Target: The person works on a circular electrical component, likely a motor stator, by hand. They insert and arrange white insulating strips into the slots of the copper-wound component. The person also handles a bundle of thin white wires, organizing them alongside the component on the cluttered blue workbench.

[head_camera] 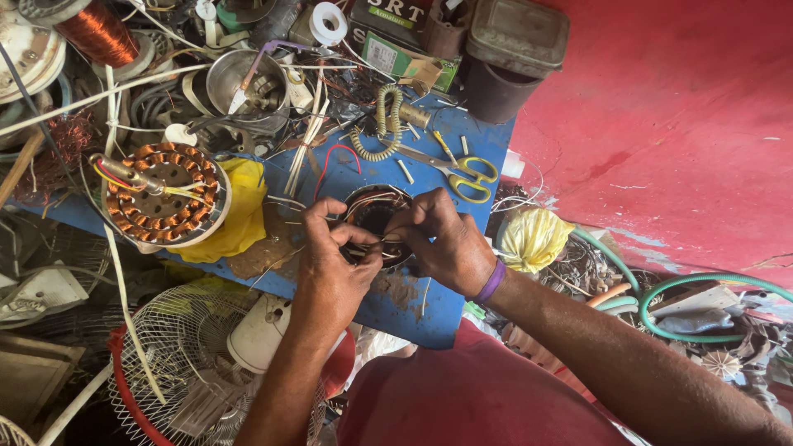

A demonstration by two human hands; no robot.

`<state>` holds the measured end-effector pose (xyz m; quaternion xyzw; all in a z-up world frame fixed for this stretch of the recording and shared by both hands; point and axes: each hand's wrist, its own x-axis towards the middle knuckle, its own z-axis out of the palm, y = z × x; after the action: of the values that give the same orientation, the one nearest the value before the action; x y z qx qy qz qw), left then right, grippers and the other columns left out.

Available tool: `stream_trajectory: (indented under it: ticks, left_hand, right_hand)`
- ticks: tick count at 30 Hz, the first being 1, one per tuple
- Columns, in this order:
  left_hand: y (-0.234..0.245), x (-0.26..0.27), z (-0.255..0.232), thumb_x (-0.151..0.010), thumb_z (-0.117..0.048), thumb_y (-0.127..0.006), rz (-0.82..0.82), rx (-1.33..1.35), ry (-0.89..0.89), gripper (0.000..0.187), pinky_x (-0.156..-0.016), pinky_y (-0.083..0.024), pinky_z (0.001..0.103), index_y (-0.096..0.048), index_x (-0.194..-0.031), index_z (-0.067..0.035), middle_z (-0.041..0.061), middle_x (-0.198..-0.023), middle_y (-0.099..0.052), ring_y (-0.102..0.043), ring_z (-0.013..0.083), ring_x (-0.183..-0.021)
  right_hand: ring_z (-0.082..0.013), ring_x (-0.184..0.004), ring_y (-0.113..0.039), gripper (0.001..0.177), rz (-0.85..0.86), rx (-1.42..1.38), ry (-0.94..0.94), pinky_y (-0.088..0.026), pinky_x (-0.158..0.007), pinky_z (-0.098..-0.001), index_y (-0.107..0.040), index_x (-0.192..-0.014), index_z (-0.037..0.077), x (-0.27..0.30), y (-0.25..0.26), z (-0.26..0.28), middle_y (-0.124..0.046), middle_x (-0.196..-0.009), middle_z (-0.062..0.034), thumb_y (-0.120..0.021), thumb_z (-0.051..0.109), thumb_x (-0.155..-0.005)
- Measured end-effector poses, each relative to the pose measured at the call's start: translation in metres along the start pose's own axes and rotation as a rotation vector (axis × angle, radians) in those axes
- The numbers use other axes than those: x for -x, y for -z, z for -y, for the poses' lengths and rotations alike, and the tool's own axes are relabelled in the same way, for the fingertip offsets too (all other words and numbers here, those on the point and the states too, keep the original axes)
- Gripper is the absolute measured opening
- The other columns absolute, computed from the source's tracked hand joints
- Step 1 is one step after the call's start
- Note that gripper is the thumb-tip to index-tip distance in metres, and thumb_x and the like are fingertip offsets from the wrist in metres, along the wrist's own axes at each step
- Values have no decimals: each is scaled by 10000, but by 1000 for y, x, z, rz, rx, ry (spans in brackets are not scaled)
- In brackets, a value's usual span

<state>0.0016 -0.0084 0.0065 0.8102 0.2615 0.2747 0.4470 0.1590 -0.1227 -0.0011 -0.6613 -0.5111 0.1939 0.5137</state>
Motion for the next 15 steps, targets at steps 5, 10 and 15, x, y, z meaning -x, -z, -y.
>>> stream_trajectory:
  ticks: [5, 10, 15]
  left_hand:
    - [1, 1, 2, -824, 25, -774, -7, 21, -43, 602, -823, -571, 366, -366, -1257, -70, 53, -872, -759, -760, 200, -827]
    - [1, -2, 0, -817, 19, -770, 15, 50, 47, 573, -738, -580, 344, -396, -1240, -76, 53, -859, -754, -749, 194, -795]
    - [1, -2, 1, -802, 40, -765, -3, 58, -36, 538, -766, -555, 343, -398, -1179, -69, 69, -853, -749, -741, 208, -784]
  right_hand:
    - [-209, -938, -799, 342, -20, 113, -33, -643, -722, -320, -411, -1107, 33, 1, -1, 5, -772, -1005, -92, -713, 53, -946]
    - [-252, -1035, -784, 411, 83, 47, 129, -657, -807, -328, -418, -1237, 19, -3, 8, 7, -758, -1110, -120, -716, 56, -957]
    - [-203, -932, -817, 395, 197, 103, 83, -658, -708, -297, -463, -1306, 57, -6, 13, 9, -799, -1081, -97, -683, 58, -978]
